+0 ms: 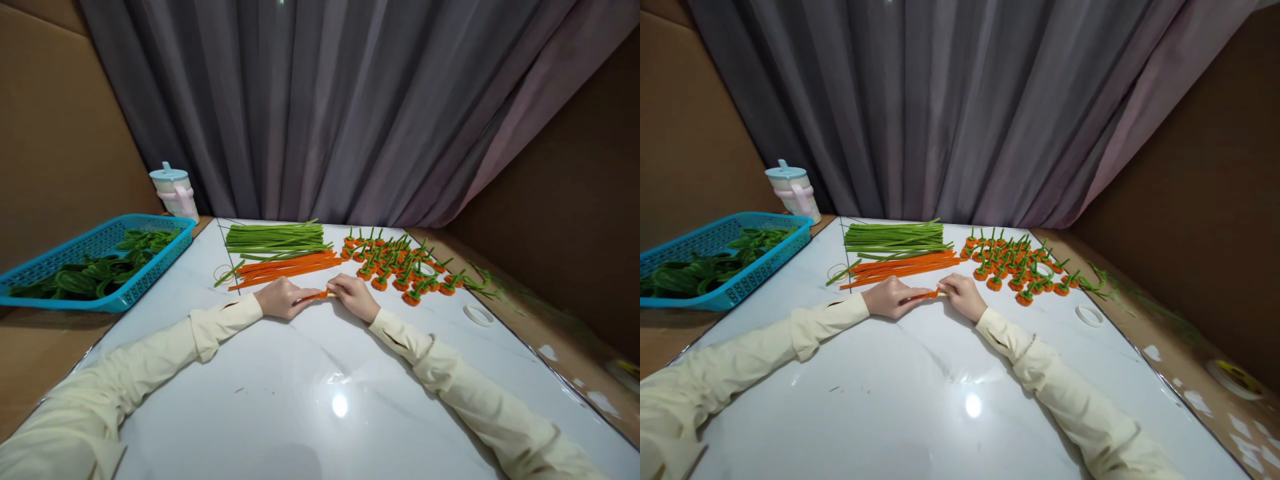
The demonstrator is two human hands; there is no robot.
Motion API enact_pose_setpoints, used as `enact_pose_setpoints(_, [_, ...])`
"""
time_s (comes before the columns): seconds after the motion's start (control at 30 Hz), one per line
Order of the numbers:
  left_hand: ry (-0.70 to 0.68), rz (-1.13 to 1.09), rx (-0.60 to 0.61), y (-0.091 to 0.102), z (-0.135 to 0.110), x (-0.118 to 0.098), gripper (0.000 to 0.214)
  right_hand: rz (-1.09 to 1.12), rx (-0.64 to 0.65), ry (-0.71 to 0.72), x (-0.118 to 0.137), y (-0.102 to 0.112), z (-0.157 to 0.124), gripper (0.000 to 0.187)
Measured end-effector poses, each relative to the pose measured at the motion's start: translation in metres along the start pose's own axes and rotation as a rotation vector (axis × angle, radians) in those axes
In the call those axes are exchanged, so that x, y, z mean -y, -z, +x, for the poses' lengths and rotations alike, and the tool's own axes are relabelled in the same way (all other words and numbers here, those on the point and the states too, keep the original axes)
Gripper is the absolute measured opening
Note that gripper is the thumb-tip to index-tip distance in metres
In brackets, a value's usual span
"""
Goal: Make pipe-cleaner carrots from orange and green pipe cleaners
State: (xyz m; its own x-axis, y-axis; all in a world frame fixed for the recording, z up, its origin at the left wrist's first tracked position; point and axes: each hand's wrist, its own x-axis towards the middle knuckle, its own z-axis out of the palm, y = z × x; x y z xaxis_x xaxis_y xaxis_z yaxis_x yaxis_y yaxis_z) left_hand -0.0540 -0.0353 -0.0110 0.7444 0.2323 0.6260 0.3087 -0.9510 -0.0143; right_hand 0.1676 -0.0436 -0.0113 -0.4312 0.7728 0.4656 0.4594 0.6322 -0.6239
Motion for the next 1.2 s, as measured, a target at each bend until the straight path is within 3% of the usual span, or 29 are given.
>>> enact_pose_setpoints(0.3, [-0.192,0.185,0.059,0.001,0.0,0.002,0.029,0.363,0.301,-0.302,-0.003,0.012,0.006,0.046])
enact_pose_setpoints(0.53, [-0.312,0.313,0.036,0.002,0.0,0.001,0.037,0.516,0.426,-0.381,-0.001,0.022,0.006,0.047])
enact_pose_setpoints(0.7, [-0.365,0.347,0.103,0.005,0.002,-0.002,0.04,0.564,0.49,-0.42,-0.003,0.025,0.005,0.043])
enact_pose_setpoints(0.83, [-0.36,0.348,0.134,0.006,0.003,-0.002,0.04,0.589,0.519,-0.421,-0.005,0.026,0.005,0.042])
enact_pose_setpoints(1.0, [-0.353,0.351,0.076,0.005,0.003,-0.002,0.044,0.625,0.515,-0.39,-0.007,0.024,0.006,0.043])
enact_pose_setpoints(1.2, [-0.266,0.363,0.007,0.004,0.003,-0.002,0.046,0.654,0.384,-0.348,-0.003,0.018,0.006,0.04])
